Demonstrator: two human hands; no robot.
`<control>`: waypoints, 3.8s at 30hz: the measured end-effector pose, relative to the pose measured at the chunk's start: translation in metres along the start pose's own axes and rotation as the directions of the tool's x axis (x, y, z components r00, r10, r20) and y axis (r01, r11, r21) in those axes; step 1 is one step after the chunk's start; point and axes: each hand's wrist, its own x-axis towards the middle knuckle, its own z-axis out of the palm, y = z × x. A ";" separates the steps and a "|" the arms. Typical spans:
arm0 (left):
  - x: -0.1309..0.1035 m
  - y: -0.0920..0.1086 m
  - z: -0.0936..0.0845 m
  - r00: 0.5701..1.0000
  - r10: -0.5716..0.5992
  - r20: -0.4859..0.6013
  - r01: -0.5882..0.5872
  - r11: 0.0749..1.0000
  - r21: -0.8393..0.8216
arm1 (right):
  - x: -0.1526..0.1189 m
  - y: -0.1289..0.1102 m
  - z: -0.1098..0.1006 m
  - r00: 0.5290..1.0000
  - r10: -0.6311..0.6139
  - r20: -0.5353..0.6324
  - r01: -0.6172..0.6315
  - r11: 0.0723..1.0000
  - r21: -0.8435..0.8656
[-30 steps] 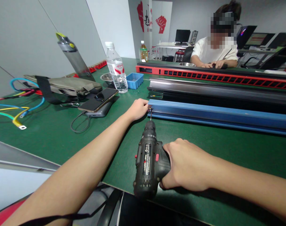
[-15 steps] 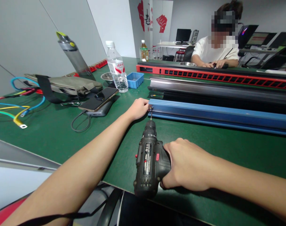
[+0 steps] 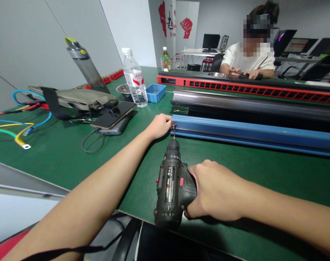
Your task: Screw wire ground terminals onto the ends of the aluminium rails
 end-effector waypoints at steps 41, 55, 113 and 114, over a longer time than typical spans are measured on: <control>0.000 0.001 -0.001 1.000 0.015 0.006 -0.015 1.000 0.003 | 0.000 0.000 -0.001 1.000 -0.011 -0.017 0.011 1.000 -0.014; 0.000 0.002 -0.001 1.000 -0.002 -0.002 0.002 1.000 -0.001 | -0.001 0.000 0.000 1.000 -0.023 -0.020 0.023 1.000 0.000; 0.000 0.001 -0.001 1.000 0.011 -0.003 -0.011 1.000 -0.013 | -0.001 -0.001 0.000 1.000 -0.001 -0.025 0.001 1.000 -0.016; 0.000 0.000 -0.001 1.000 0.014 -0.002 -0.014 1.000 -0.012 | -0.001 -0.001 0.000 1.000 -0.004 -0.027 0.003 1.000 -0.017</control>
